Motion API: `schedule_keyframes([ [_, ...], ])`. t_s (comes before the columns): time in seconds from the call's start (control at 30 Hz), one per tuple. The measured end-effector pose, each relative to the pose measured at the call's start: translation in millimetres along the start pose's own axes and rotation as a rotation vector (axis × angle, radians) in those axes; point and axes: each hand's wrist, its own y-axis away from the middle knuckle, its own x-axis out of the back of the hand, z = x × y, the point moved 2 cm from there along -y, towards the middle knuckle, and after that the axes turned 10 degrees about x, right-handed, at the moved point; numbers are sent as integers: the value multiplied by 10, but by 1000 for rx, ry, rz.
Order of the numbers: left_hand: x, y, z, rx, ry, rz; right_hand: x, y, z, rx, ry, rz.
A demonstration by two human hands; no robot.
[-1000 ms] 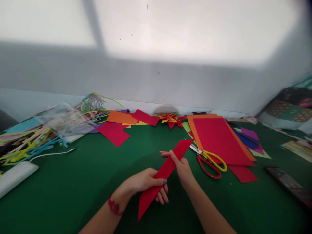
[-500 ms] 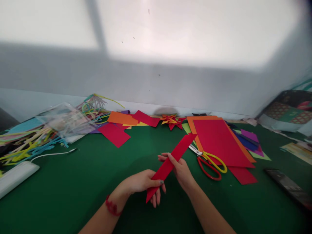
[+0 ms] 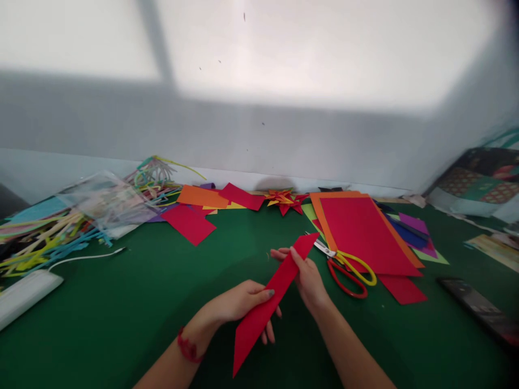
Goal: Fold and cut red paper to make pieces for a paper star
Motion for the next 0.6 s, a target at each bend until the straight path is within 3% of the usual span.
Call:
schedule_keyframes([
  [0.23, -25, 19, -33, 65, -53, -92, 446, -234, -126, 147, -69, 94],
  [0.37, -35, 20, -35, 60, -55, -80, 576, -291, -242, 207, -64, 89],
  [0.47, -22, -5, -35, 16, -2, -25, 524, -282, -270, 167, -62, 43],
  [0.6, 6, -51, -34, -50, 65, 55, 226, -139, -86, -9, -51, -91],
])
